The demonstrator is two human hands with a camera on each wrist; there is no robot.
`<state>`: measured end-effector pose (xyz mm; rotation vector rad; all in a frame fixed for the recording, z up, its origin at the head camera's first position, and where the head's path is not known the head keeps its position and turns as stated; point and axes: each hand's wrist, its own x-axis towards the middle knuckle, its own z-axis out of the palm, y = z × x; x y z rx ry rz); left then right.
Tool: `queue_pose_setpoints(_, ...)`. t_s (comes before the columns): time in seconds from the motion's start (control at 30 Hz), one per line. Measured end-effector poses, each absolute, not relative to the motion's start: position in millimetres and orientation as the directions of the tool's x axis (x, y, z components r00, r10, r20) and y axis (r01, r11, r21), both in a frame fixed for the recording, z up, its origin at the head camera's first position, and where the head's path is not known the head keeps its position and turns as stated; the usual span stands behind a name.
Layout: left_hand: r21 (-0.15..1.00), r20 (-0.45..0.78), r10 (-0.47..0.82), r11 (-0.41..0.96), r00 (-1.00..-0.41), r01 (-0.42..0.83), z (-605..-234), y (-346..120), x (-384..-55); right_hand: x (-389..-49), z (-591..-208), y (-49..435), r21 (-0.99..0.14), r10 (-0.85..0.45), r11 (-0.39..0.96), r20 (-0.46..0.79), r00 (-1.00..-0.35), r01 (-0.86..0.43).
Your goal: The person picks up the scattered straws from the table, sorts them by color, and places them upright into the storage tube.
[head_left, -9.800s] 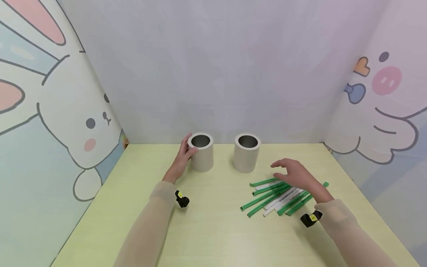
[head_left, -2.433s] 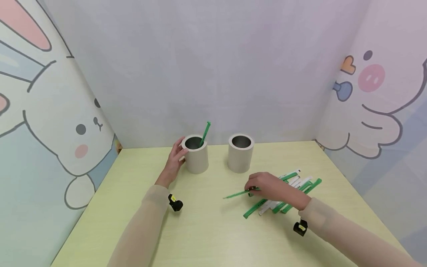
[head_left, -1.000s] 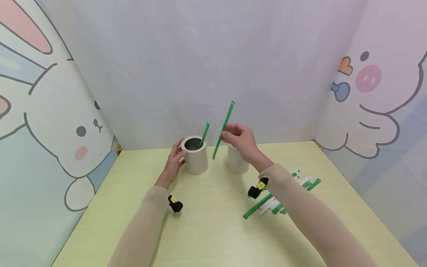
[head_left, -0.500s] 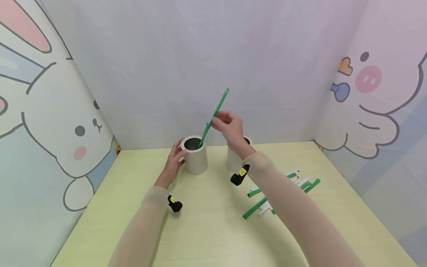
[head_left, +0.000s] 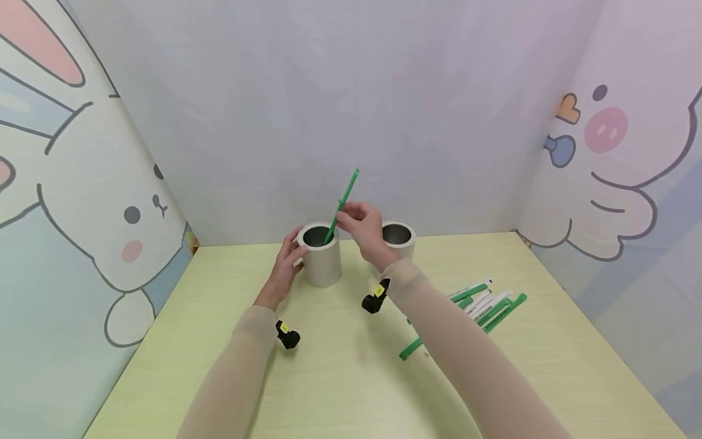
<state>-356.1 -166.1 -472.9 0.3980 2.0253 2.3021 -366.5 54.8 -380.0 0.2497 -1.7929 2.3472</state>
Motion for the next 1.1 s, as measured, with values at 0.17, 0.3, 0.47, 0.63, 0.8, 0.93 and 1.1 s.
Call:
queue_pose_setpoints(0.17,0.981,0.168,0.203,-0.132,-0.965,0.143,-472,-166,-355,-370,-389,53,-0.947,0.028,-0.239,0.215,-0.976,-0.215)
queue_pose_setpoints(0.3,0.98,0.165,0.205,-0.143,-0.965,0.137,-471,-167,-355,-369,-393,54,-0.966,0.012,-0.169,0.197,-0.98,-0.196)
queue_pose_setpoints(0.47,0.978,0.163,0.213,-0.163,-0.963,0.13,-472,-168,-357,-366,-395,58,-0.987,-0.034,-0.078,0.146,-0.989,-0.143)
queue_pose_setpoints(0.63,0.979,0.155,0.211,-0.161,-0.965,0.122,-471,-168,-357,-362,-391,64,-0.995,-0.097,-0.001,0.099,-0.99,-0.099)
queue_pose_setpoints(0.8,0.982,0.157,0.209,-0.139,-0.965,0.13,-470,-166,-356,-348,-372,84,-0.972,-0.176,0.208,0.074,-0.982,-0.111)
queue_pose_setpoints(0.93,0.98,0.165,0.207,-0.141,-0.964,0.138,-471,-166,-356,-337,-356,110,-0.92,-0.307,0.337,0.092,-0.947,-0.199)
queue_pose_setpoints(1.1,0.98,0.167,0.212,-0.143,-0.963,0.138,-471,-166,-356,-319,-344,144,-0.82,-0.491,0.441,0.121,-0.863,-0.365)
